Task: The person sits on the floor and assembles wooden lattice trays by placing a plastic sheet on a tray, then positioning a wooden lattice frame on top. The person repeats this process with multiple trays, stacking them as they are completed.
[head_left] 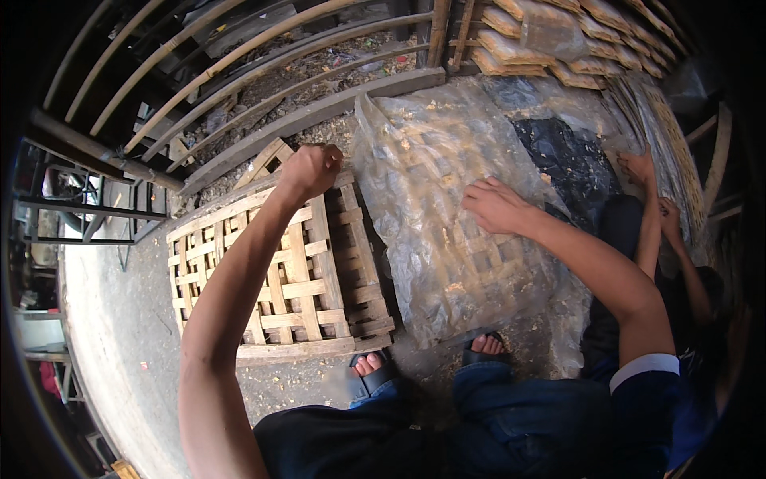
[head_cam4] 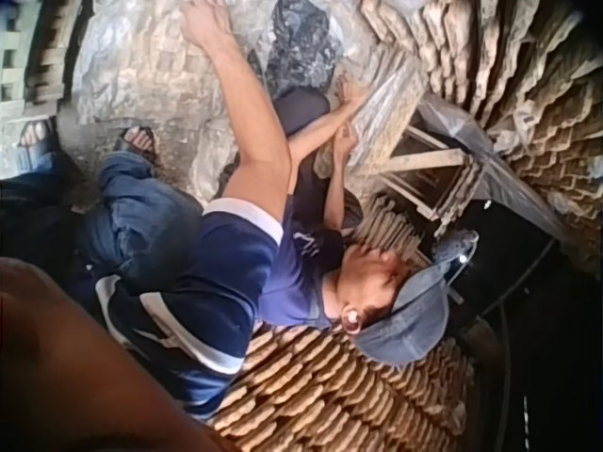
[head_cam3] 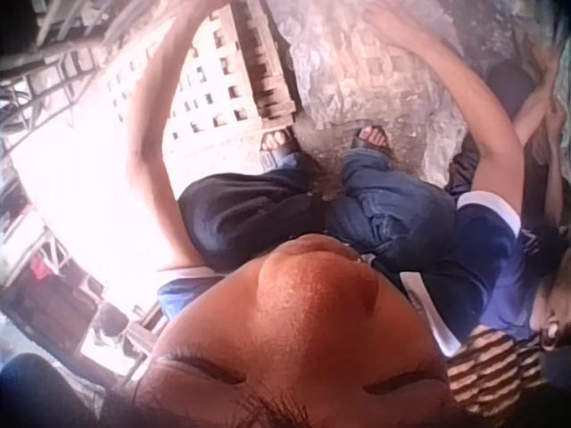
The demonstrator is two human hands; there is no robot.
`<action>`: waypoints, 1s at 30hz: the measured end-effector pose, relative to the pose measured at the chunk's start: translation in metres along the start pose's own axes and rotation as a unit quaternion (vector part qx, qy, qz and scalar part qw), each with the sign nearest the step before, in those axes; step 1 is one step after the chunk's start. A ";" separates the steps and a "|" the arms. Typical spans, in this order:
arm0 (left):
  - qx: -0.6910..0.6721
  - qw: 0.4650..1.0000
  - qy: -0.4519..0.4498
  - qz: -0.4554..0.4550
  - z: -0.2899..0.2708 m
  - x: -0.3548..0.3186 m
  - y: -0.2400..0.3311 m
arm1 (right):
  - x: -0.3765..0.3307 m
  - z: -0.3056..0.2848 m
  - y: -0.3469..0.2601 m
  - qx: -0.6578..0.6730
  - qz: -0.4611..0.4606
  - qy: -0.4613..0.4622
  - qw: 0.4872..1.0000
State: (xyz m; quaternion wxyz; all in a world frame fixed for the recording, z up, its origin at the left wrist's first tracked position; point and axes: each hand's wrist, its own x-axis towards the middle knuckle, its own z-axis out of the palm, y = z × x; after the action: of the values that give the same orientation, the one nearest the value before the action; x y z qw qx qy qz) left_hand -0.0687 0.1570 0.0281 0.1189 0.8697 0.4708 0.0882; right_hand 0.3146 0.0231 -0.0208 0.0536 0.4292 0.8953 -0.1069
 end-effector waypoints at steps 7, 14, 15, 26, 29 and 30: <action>0.203 0.967 -0.064 0.140 0.015 0.007 0.039 | 0.001 -0.001 0.012 -0.004 0.015 0.069 0.997; 0.158 0.974 -0.061 0.149 0.049 0.027 0.060 | -0.003 -0.012 0.056 0.037 0.169 0.104 0.979; 0.157 0.975 -0.064 0.146 0.052 0.032 0.062 | -0.005 -0.010 0.066 0.039 0.199 0.115 0.972; 0.178 0.980 -0.014 0.093 0.096 0.091 0.071 | -0.013 0.018 0.139 0.232 0.478 0.183 0.827; 0.160 0.983 -0.008 0.091 0.105 0.101 0.077 | -0.015 0.030 0.147 0.259 0.490 0.182 0.812; 0.153 0.984 -0.010 0.090 0.107 0.105 0.079 | -0.014 0.030 0.148 0.269 0.489 0.184 0.809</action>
State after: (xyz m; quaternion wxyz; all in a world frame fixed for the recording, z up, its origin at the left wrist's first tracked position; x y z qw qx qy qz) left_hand 0.0795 0.1897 -0.0470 -0.0192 0.9171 0.3977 0.0164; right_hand 0.4383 0.0956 -0.0691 -0.1852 0.8189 0.4957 -0.2223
